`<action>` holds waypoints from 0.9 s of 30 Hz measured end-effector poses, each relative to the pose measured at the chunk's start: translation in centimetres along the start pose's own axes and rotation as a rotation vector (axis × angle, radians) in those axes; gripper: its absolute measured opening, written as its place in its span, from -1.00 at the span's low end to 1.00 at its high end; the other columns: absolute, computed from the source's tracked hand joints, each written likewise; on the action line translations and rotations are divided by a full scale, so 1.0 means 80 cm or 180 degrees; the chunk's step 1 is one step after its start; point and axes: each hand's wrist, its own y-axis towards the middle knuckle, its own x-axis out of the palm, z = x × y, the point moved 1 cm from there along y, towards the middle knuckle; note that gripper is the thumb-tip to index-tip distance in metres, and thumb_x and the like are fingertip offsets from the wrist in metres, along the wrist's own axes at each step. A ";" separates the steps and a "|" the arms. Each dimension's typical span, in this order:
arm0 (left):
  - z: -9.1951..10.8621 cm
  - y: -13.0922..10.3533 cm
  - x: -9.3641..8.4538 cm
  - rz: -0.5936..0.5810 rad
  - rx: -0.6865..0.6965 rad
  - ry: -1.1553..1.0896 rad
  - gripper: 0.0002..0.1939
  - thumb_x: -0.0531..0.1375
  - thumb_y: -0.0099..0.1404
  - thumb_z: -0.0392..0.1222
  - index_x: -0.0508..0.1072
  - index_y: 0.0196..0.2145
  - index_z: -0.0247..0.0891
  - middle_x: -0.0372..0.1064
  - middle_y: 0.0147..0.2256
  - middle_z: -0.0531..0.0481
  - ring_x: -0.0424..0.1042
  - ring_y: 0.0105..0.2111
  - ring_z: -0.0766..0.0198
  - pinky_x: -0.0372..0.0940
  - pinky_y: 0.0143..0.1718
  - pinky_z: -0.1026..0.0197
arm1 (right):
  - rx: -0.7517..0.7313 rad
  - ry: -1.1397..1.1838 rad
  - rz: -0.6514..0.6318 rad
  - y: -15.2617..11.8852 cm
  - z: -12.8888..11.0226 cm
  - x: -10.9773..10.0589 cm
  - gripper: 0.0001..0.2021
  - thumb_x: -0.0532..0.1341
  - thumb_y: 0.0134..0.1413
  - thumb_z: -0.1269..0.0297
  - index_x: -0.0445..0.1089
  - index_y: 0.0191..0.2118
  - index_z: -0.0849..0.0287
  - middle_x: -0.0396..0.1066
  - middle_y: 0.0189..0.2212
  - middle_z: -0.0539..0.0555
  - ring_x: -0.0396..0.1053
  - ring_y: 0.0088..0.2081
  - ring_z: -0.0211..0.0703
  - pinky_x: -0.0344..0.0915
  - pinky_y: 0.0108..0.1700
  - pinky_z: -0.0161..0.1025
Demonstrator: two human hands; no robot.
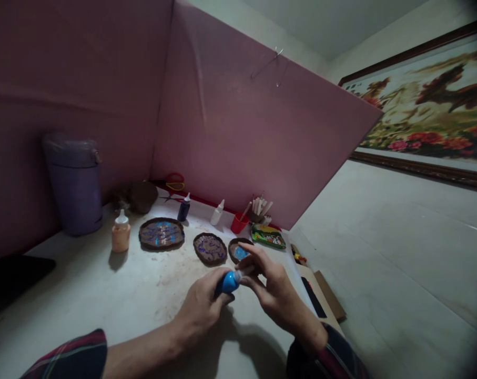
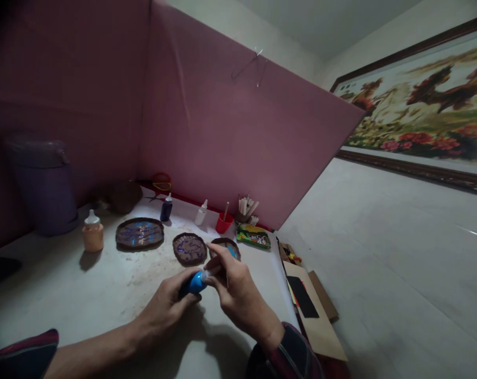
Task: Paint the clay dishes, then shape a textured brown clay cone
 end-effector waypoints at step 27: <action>0.010 0.157 -0.078 0.1233 -0.0528 0.1391 -0.74 0.21 0.07 -0.21 0.36 -0.23 -0.23 0.45 -0.28 -0.07 0.43 -0.24 0.12 0.26 -0.24 0.16 | -0.0409 -0.0466 0.2136 -0.030 0.100 0.042 -0.70 0.08 0.20 0.40 0.23 0.05 0.11 0.37 -0.11 0.15 0.38 -0.10 -0.12 0.35 -0.09 -0.17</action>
